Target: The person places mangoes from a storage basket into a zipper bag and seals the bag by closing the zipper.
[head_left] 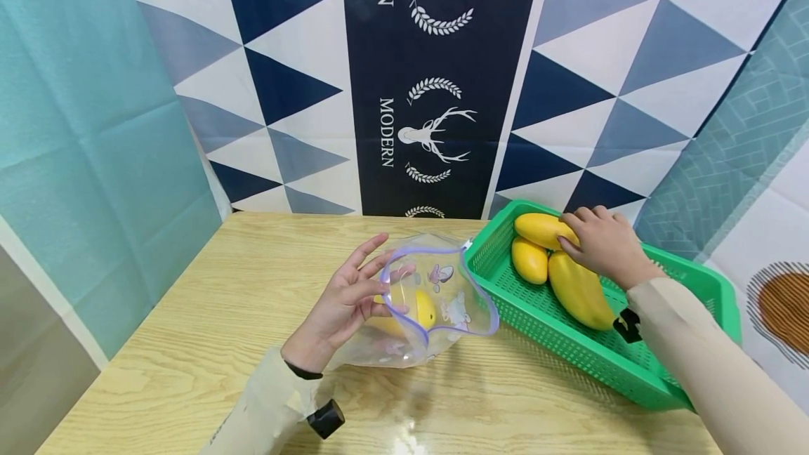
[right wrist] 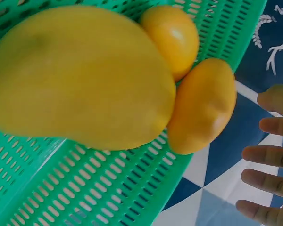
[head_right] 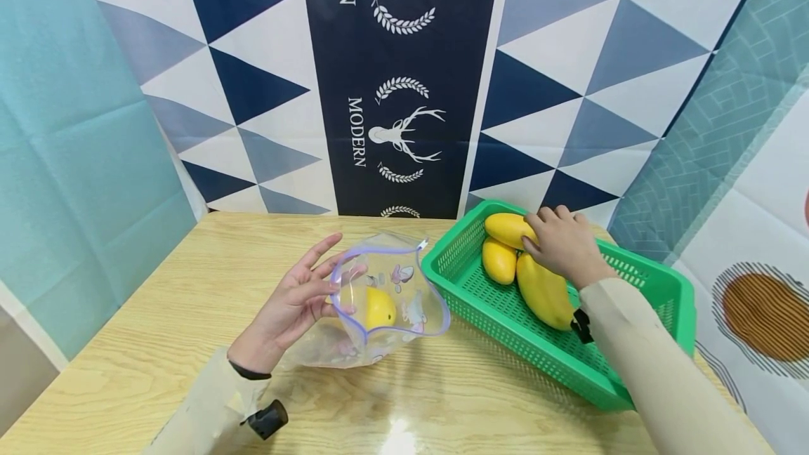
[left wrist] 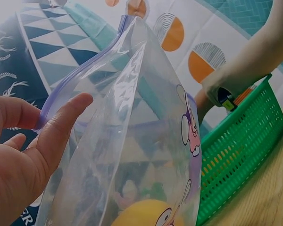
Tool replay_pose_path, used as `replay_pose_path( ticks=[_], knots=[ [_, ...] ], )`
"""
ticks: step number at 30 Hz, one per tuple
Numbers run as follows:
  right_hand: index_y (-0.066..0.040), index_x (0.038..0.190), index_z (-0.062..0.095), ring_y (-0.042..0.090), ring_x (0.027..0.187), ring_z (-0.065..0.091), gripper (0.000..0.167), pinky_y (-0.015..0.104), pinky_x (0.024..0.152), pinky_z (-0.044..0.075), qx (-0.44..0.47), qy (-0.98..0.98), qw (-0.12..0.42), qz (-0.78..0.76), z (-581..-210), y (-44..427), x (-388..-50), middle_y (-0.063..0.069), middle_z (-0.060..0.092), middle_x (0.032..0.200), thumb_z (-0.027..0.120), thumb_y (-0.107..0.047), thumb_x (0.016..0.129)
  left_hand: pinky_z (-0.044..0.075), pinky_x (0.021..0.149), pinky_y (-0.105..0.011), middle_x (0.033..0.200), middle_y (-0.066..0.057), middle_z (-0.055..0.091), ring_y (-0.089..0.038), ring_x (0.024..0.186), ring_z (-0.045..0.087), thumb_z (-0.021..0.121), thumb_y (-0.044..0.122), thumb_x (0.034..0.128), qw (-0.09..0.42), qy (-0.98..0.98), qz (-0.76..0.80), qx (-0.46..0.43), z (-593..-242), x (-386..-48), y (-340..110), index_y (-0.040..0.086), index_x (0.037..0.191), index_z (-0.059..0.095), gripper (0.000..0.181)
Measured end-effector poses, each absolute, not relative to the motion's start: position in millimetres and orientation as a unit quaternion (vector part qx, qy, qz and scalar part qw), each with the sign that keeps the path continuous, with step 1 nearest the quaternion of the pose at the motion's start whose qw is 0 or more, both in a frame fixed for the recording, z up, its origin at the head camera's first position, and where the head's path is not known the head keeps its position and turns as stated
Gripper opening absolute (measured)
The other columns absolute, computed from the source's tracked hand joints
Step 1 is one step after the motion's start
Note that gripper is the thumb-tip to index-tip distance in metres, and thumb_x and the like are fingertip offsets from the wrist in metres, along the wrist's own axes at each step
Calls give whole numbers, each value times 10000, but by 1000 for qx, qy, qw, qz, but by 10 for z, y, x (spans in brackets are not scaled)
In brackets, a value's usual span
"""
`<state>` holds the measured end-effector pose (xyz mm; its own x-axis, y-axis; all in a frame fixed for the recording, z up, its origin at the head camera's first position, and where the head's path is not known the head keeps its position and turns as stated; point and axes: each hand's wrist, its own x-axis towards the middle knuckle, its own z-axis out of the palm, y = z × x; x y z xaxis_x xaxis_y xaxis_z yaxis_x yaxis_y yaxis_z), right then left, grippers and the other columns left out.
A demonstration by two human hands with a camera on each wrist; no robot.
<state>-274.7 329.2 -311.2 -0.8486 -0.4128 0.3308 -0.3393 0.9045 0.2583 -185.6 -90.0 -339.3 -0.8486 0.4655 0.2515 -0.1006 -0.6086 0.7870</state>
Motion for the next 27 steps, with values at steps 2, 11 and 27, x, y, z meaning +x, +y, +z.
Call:
replay_pose_path(
  ticks=[2,11,27],
  knots=[
    [39,1216,624,418,939,534,408,576,744,480,191,-960,180,-99,-3128,3318,-2771,244,616,1075,657,-253,932,620,711,-339,1397,-77,457,-208,1209,602,374,-176,909,163,410,869,223,-3399,-1859,-900,86,1564,188,729],
    [-3,1175,572,398,877,511,373,525,666,449,166,-974,107,-108,-3226,3422,-2890,215,569,1027,673,-246,910,620,719,-344,1417,-86,449,-216,1217,597,375,-179,909,167,405,870,227,-3415,-1856,-901,115,1549,242,716],
    [65,1321,476,485,1030,507,604,649,795,446,133,-983,72,-105,-3332,3471,-3020,324,542,1197,703,-302,898,619,733,-357,1429,-88,440,-211,1216,598,379,-176,911,169,412,867,222,-3399,-1839,-876,115,1546,253,710]
  ],
)
